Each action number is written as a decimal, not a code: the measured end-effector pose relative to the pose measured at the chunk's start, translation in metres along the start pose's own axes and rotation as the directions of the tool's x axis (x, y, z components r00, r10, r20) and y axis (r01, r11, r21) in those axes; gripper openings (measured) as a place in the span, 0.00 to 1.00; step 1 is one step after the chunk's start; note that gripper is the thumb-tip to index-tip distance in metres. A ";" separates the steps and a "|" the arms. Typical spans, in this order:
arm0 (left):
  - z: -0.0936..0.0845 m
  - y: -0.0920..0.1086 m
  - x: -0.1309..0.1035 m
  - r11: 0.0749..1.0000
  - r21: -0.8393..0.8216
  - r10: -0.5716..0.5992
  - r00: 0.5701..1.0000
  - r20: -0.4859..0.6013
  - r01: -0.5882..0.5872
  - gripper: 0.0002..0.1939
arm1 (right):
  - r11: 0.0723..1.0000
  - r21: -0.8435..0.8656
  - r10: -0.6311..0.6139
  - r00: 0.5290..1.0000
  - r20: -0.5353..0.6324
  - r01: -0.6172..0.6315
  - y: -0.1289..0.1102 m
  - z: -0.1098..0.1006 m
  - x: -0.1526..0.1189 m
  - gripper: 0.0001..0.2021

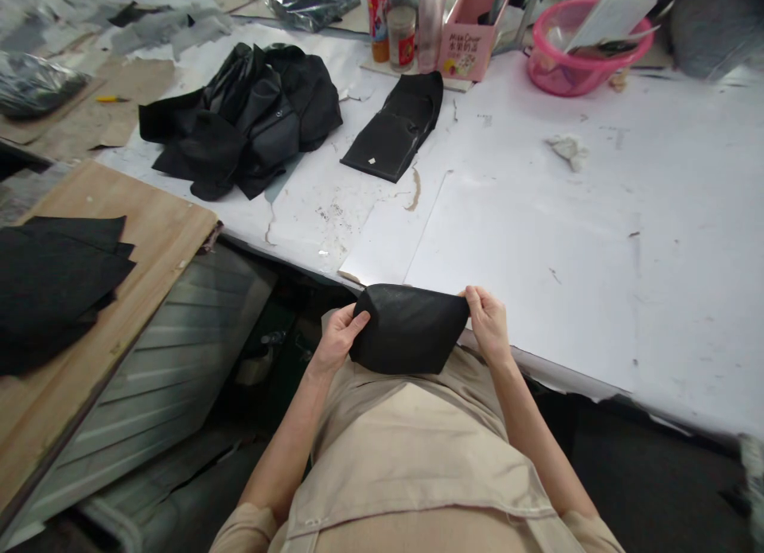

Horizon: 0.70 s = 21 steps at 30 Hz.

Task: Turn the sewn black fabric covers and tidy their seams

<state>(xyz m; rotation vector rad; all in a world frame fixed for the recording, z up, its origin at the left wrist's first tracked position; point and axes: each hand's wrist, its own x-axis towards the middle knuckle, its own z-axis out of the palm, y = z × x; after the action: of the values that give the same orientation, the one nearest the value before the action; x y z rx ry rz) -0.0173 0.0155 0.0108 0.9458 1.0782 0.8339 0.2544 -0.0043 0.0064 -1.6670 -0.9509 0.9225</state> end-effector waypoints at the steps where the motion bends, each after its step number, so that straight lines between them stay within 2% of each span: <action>1: -0.001 0.008 0.000 0.998 0.061 0.006 1.000 0.007 -0.006 0.15 | 0.992 -0.096 -0.083 0.996 0.021 0.085 -0.007 0.001 0.003 0.19; 3: 0.001 0.027 0.002 0.975 0.219 0.019 0.998 0.066 -0.033 0.15 | 0.955 -0.181 -0.219 0.969 0.112 0.236 -0.027 0.007 0.008 0.16; 5: 0.007 0.045 0.007 0.929 0.360 0.029 0.987 0.157 -0.085 0.14 | 0.938 -0.122 -0.277 0.914 0.296 0.324 -0.052 0.020 0.011 0.14; 8: 0.017 0.066 0.013 0.890 0.423 0.084 0.972 0.221 -0.174 0.13 | 0.936 -0.055 -0.263 0.794 0.548 0.348 -0.083 0.044 0.012 0.13; 9: 0.017 0.071 0.013 0.895 0.406 0.105 0.971 0.217 -0.188 0.12 | 0.944 -0.041 -0.243 0.773 0.585 0.328 -0.089 0.051 0.012 0.15; 10: 0.016 0.074 0.012 0.906 0.380 0.115 0.972 0.206 -0.188 0.13 | 0.957 -0.013 -0.225 0.773 0.593 0.289 -0.093 0.055 0.012 0.17; 11: 0.013 0.075 0.011 0.924 0.341 0.110 0.974 0.198 -0.174 0.14 | 0.973 0.030 -0.204 0.793 0.574 0.229 -0.094 0.057 0.013 0.19; 13: 0.005 0.070 0.005 0.951 0.289 0.061 0.983 0.175 -0.110 0.15 | 0.986 0.162 -0.114 0.881 0.459 0.043 -0.091 0.057 0.018 0.19; 15: -0.001 0.055 -0.001 0.987 0.148 0.030 0.987 0.159 -0.054 0.19 | 0.923 0.362 0.000 0.939 0.343 -0.132 -0.085 0.056 0.026 0.21; 17: -0.003 0.033 -0.004 0.997 0.060 -0.050 0.992 0.116 0.044 0.22 | 0.841 0.508 0.058 0.966 0.253 -0.184 -0.078 0.056 0.034 0.21; 19: -0.002 0.008 -0.005 0.987 0.094 -0.129 0.990 -0.062 0.134 0.23 | 0.795 0.568 0.101 0.971 0.217 -0.210 -0.072 0.061 0.040 0.21; 21: -0.006 -0.009 -0.003 0.952 0.235 -0.134 0.957 -0.257 0.197 0.20 | 0.791 0.567 0.125 0.968 0.219 -0.230 -0.063 0.067 0.046 0.21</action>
<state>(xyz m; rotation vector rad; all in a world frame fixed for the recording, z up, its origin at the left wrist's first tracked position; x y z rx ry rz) -0.0231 0.0106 0.0023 0.9704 1.4827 0.6880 0.2021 0.0766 0.0445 -1.1590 -0.5277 1.3491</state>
